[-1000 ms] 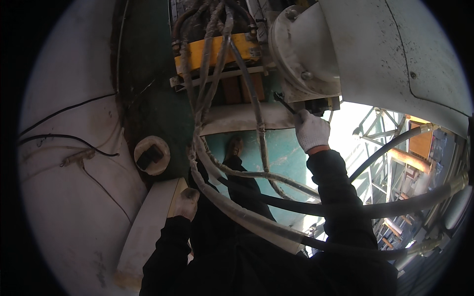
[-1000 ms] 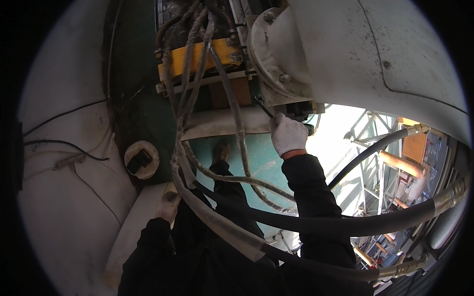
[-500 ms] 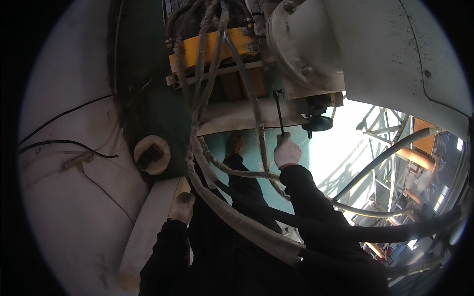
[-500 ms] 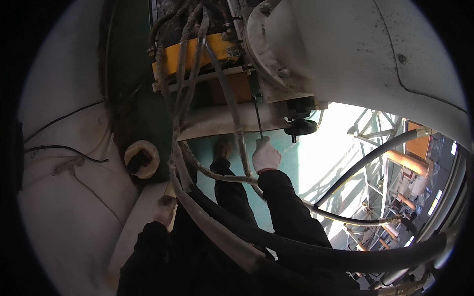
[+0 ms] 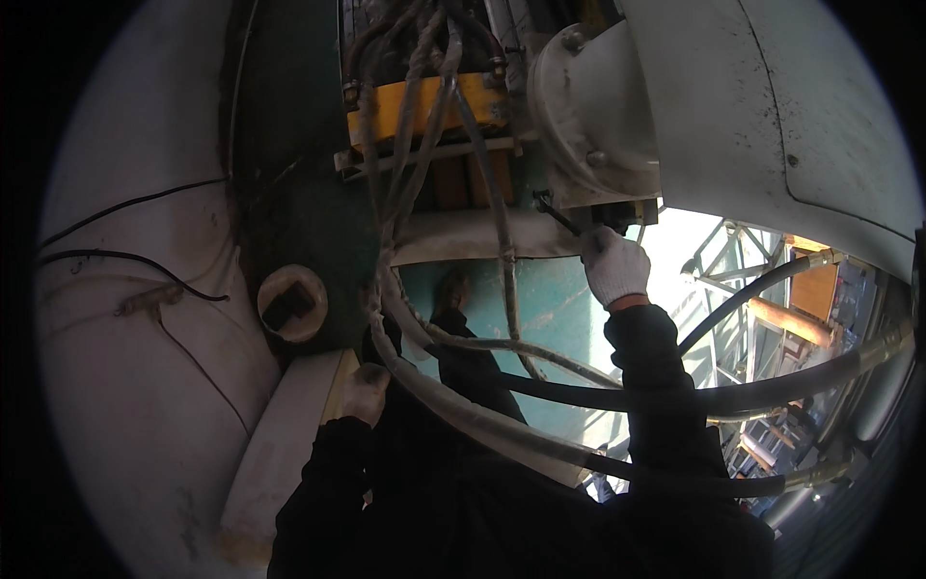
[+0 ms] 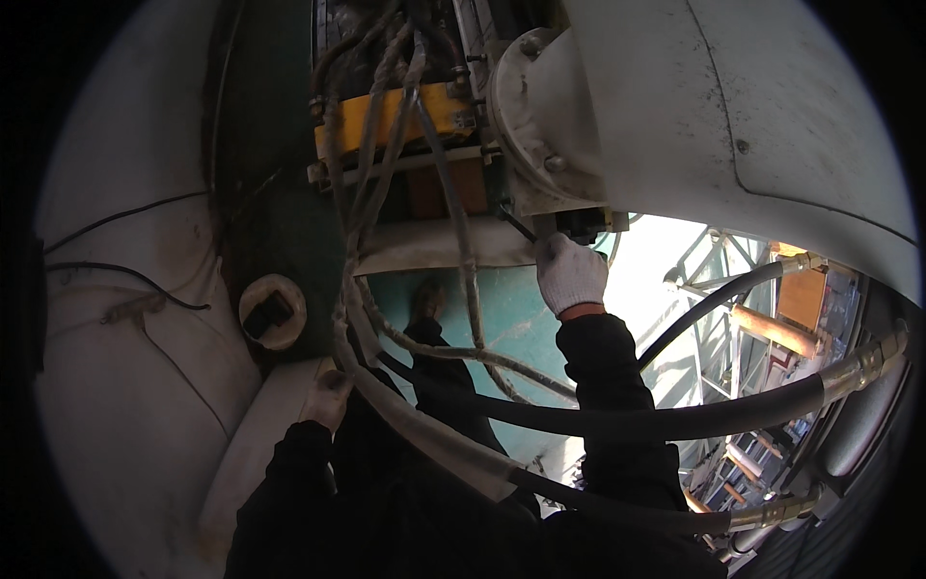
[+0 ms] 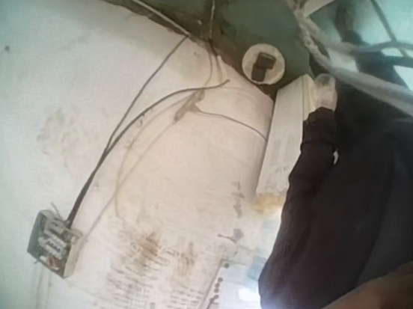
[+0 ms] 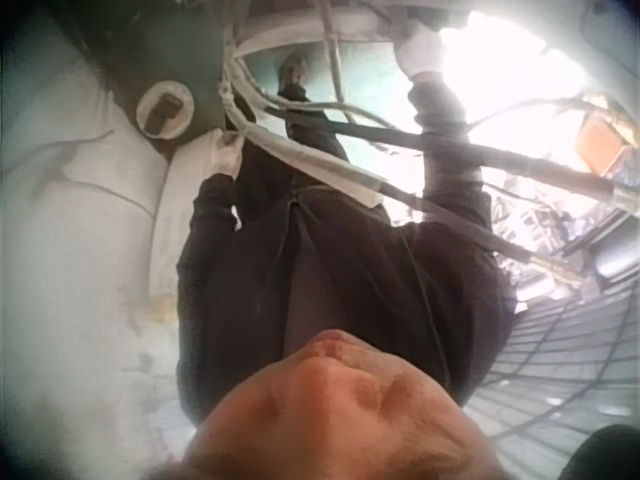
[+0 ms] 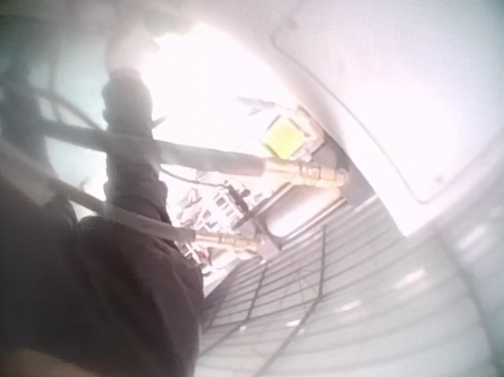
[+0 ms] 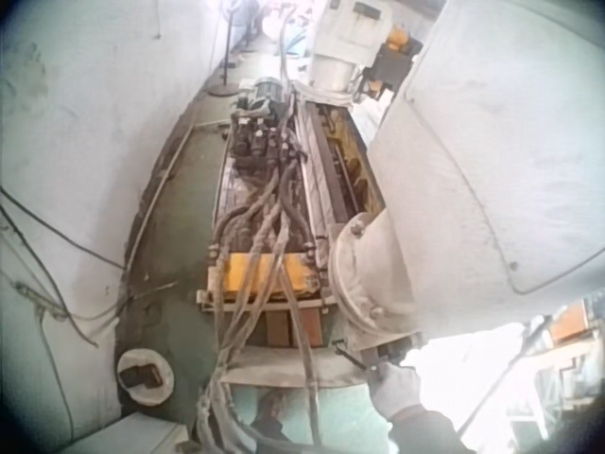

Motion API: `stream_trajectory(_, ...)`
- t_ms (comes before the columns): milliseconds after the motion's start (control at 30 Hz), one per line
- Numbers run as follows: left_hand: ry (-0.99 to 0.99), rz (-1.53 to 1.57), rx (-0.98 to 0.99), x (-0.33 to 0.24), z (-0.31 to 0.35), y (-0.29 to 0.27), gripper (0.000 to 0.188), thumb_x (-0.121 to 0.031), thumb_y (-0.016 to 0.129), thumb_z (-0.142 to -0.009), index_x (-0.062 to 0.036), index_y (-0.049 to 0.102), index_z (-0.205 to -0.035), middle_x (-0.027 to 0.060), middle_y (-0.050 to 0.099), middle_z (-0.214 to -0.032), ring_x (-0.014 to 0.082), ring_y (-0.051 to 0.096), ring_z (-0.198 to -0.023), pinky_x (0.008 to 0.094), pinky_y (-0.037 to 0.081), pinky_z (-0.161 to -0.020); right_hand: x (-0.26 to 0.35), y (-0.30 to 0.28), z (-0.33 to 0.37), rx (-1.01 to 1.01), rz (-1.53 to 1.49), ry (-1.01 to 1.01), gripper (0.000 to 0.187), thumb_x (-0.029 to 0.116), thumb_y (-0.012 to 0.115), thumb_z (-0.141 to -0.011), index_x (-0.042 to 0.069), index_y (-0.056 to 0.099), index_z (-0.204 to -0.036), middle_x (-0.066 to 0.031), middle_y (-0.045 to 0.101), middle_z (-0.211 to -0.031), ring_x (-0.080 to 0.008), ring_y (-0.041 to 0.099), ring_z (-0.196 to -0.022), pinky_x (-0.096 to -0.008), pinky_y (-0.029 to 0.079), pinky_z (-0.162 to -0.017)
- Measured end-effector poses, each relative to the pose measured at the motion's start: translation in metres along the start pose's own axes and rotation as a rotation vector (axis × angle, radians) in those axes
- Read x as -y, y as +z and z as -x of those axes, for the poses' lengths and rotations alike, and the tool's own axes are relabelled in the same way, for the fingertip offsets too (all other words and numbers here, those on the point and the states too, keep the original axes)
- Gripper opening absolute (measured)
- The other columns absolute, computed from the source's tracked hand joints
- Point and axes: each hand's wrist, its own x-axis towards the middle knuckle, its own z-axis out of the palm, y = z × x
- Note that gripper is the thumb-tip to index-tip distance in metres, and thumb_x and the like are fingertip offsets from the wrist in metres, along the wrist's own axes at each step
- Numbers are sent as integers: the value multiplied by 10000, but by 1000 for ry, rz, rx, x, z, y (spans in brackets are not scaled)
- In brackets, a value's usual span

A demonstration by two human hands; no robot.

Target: The person operates a metal bending machine in a workshop. They feed metal rods into the machine, adjust the machine's settings, and bend the rods into a curved shape. The person also uses a tape measure to measure the rods and a green tool to assist in the bending process.

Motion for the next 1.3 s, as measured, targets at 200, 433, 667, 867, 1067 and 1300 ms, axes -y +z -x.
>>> stream_trajectory(200, 271, -362, -180, 9, 17, -5, 110, -31, 563, -1045, -20, 612, -947, 204, 659, -980, 421, 657, -906, 527, 541, -795, 8, -9, -8, -1, -10, 25, 331, 424, 663, -1088, 135, 817, -1040, -201, 819, -931, -456, 800, -934, -583, 621, -850)
stream_trajectory(433, -199, -26, -22, -4, 22, -22, 102, -35, 579, -1037, -25, 681, -1044, 234, 724, -1091, 454, 726, -1010, 537, 599, -845, 14, 0, -25, 20, 46, -6, 366, 450, 645, -1108, 143, 832, -1044, -207, 815, -935, -453, 795, -929, -582, 615, -857)
stream_trajectory(667, -268, 127, -12, -21, 21, -26, 239, -52, 606, -1041, -23, 754, -1226, 216, 777, -1203, 420, 763, -1166, 491, 631, -961, -5, 65, 17, -40, 41, -21, 254, 340, 651, -1098, 98, 728, -1083, -193, 805, -854, -465, 807, -826, -600, 625, -746)
stream_trajectory(867, 55, -313, 22, 12, 18, -6, 228, -84, 644, -1031, -13, 754, -1218, 218, 780, -1221, 406, 766, -1170, 494, 630, -985, 0, 190, 38, 153, 3, 156, 389, 350, 487, -1166, -5, 641, -1204, -258, 812, -917, -486, 812, -873, -607, 625, -819)
stream_trajectory(1067, 154, -363, -53, 6, 19, -11, 210, -113, 627, -1052, -6, 759, -1175, 242, 765, -1176, 412, 764, -1123, 505, 625, -950, 7, 192, 37, 245, -127, 192, 402, 370, 499, -1164, 6, 649, -1243, -300, 818, -1036, -535, 791, -1021, -640, 599, -918)
stream_trajectory(1300, -313, 183, 55, -21, 3, -11, 196, -155, 606, -1091, -7, 718, -1027, 202, 720, -972, 401, 696, -888, 512, 543, -791, -20, 59, 48, 18, -62, 136, 285, 356, 633, -1107, 104, 764, -1082, -265, 795, -883, -519, 783, -868, -621, 621, -822)
